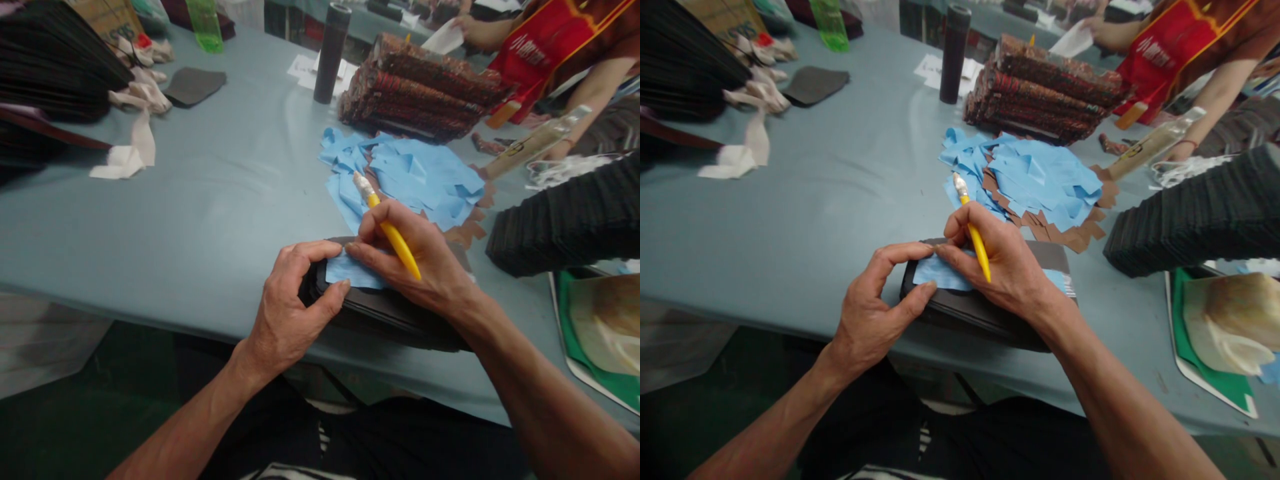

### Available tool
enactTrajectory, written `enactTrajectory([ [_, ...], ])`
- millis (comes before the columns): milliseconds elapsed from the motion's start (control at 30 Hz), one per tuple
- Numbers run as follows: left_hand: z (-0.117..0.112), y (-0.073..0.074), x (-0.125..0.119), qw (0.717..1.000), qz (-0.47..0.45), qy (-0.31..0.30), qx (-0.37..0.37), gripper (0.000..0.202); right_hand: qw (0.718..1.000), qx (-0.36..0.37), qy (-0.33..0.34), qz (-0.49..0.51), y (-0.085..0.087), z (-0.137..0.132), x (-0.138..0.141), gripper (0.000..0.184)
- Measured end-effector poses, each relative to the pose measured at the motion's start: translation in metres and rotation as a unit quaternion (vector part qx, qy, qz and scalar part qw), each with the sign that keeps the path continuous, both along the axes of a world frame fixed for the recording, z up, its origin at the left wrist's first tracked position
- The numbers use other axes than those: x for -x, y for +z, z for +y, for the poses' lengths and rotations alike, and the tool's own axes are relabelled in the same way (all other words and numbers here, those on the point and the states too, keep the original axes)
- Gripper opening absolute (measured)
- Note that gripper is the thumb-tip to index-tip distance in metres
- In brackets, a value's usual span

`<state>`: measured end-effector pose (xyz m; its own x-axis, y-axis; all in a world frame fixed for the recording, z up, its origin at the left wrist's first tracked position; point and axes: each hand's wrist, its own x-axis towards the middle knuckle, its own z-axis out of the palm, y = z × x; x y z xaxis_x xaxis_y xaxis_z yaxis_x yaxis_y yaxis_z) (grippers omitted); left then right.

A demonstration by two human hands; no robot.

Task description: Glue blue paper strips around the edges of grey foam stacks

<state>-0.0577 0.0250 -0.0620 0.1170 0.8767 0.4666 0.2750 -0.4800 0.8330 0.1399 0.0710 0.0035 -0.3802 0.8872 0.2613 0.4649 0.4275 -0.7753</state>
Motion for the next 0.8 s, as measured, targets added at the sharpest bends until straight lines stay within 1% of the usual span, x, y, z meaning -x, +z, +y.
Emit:
enactTrajectory([
  [367, -0.0008, -0.0005, -0.001, 1.0, -0.002, 0.001, 0.003, 0.03, 1.0, -0.013, -0.009, -0.007, -0.0002, -0.0009, 0.0001, 0.021],
  [667, -0.0018, -0.0017, -0.0001, 1.0, -0.009, 0.002, 0.007, 0.029, 1.0, -0.005, -0.026, -0.004, -0.0003, -0.0034, 0.0029, 0.019],
  [800, -0.0016, -0.0017, -0.0012, 1.0, -0.008, 0.003, 0.003, 0.028, 1.0, -0.003, -0.021, 0.008, -0.002, -0.0036, 0.0026, 0.02],
])
